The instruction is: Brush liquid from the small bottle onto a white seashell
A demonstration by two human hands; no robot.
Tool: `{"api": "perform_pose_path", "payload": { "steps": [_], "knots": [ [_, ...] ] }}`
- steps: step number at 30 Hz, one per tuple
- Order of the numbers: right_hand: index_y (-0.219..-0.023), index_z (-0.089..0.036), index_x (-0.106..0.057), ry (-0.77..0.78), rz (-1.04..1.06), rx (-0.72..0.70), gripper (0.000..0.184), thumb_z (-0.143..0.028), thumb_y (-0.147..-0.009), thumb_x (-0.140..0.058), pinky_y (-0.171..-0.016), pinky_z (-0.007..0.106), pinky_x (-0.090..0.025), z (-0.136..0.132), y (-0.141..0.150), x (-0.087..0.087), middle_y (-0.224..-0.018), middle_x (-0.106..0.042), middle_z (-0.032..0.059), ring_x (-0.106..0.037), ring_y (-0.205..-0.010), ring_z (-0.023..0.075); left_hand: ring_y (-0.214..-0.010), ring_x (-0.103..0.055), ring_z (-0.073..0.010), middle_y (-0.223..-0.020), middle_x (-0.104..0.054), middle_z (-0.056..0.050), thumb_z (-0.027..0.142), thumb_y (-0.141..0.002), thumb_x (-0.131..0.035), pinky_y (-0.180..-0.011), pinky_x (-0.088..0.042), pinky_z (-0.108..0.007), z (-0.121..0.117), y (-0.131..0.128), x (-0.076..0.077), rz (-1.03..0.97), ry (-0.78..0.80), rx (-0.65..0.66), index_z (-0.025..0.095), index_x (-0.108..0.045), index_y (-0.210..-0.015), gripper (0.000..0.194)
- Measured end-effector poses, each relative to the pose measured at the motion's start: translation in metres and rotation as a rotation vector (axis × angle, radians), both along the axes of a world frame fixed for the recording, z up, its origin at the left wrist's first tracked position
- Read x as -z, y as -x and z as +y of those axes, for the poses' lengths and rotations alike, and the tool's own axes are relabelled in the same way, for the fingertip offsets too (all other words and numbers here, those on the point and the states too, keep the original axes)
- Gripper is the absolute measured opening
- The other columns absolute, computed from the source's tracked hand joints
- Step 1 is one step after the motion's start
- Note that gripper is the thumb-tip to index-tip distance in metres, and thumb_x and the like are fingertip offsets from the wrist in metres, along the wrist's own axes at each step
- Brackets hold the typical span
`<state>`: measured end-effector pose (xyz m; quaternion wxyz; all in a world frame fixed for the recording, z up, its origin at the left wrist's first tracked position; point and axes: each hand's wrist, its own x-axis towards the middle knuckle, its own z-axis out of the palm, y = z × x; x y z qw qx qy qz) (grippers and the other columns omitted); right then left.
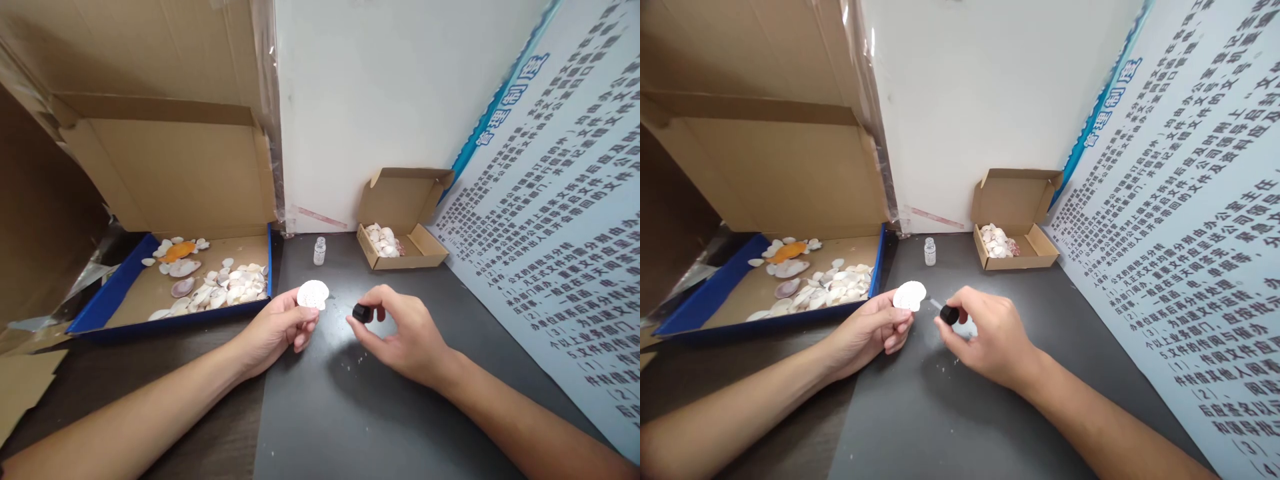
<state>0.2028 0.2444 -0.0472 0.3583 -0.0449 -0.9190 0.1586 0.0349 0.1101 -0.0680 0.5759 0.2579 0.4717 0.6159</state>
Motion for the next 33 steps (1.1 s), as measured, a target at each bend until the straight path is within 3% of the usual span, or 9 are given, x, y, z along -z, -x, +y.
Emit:
{"api": "perform_pose_path", "payload": {
  "steps": [3,7,12,17,21,26,30,33],
  "knots": [
    [-0.085,-0.023,-0.047,0.031,0.035,0.063,0.016,-0.022,-0.083,-0.064,-0.050,0.025,-0.044,0.000,0.001,-0.001,-0.063,-0.055,-0.0037,-0.052,-0.052,0.0118,-0.043,-0.039,-0.0032,-0.061,-0.050,0.005,0.027,-0.077,-0.069,-0.044,-0.031,-0.018,0.000,0.000,0.000,0.016,-0.001,0.003,0.017,-0.048,-0.079,0.024],
    [-0.087,-0.023,-0.047,0.095,0.023,-0.049,0.017,-0.024,-0.084,-0.064,-0.051,0.024,-0.046,-0.001,0.000,-0.002,-0.065,-0.058,-0.0037,-0.053,-0.052,0.0112,-0.043,-0.038,-0.0032,-0.060,-0.049,0.006,0.029,-0.077,-0.071,-0.044,-0.030,-0.018,0.000,-0.001,0.003,0.064,0.002,0.010,0.017,-0.050,-0.085,0.025],
    [-0.083,-0.022,-0.047,0.071,0.003,0.081,0.018,-0.021,-0.083,-0.064,-0.051,0.025,-0.043,0.000,0.000,-0.003,-0.063,-0.054,-0.0041,-0.051,-0.052,0.0115,-0.044,-0.038,-0.0036,-0.060,-0.049,0.007,0.029,-0.079,-0.069,-0.043,-0.029,-0.018,0.000,0.001,0.008,0.118,-0.021,0.044,0.017,-0.052,-0.088,0.024],
    [-0.088,-0.023,-0.046,0.140,0.013,-0.101,0.019,-0.022,-0.084,-0.064,-0.053,0.023,-0.046,-0.001,-0.001,-0.003,-0.066,-0.057,-0.0039,-0.052,-0.054,0.0107,-0.043,-0.039,-0.0032,-0.062,-0.050,0.007,0.031,-0.080,-0.069,-0.043,-0.028,-0.018,0.000,0.002,0.011,0.159,-0.040,0.064,0.017,-0.051,-0.091,0.025],
    [-0.085,-0.022,-0.047,0.085,0.027,0.049,0.019,-0.021,-0.083,-0.065,-0.051,0.024,-0.043,-0.001,-0.001,-0.003,-0.064,-0.054,-0.0041,-0.049,-0.053,0.0107,-0.044,-0.039,-0.0024,-0.063,-0.050,0.007,0.031,-0.081,-0.068,-0.043,-0.027,-0.018,0.000,0.002,0.013,0.206,-0.049,0.094,0.017,-0.051,-0.095,0.027],
    [-0.087,-0.022,-0.046,0.244,-0.039,-0.150,0.020,-0.021,-0.082,-0.066,-0.054,0.023,-0.046,-0.003,-0.002,-0.003,-0.067,-0.056,-0.0042,-0.052,-0.055,0.0103,-0.045,-0.037,-0.0031,-0.063,-0.047,0.008,0.033,-0.081,-0.067,-0.043,-0.028,-0.019,0.000,-0.002,0.009,0.272,-0.063,0.110,0.016,-0.049,-0.096,0.029],
    [-0.087,-0.022,-0.046,0.164,0.001,-0.040,0.021,-0.019,-0.082,-0.066,-0.052,0.024,-0.044,-0.004,-0.002,-0.001,-0.066,-0.054,-0.0042,-0.049,-0.054,0.0105,-0.048,-0.037,-0.0044,-0.065,-0.046,0.007,0.034,-0.082,-0.065,-0.044,-0.029,-0.019,0.000,-0.004,0.008,0.319,-0.065,0.129,0.016,-0.049,-0.098,0.029],
    [-0.088,-0.023,-0.045,0.237,0.012,-0.129,0.022,-0.018,-0.081,-0.066,-0.054,0.024,-0.045,-0.005,-0.003,0.000,-0.066,-0.054,-0.0046,-0.051,-0.055,0.0105,-0.048,-0.037,-0.0045,-0.064,-0.045,0.007,0.034,-0.082,-0.064,-0.044,-0.028,-0.020,-0.001,-0.005,0.008,0.336,-0.060,0.132,0.016,-0.048,-0.098,0.029]
  ]
}}
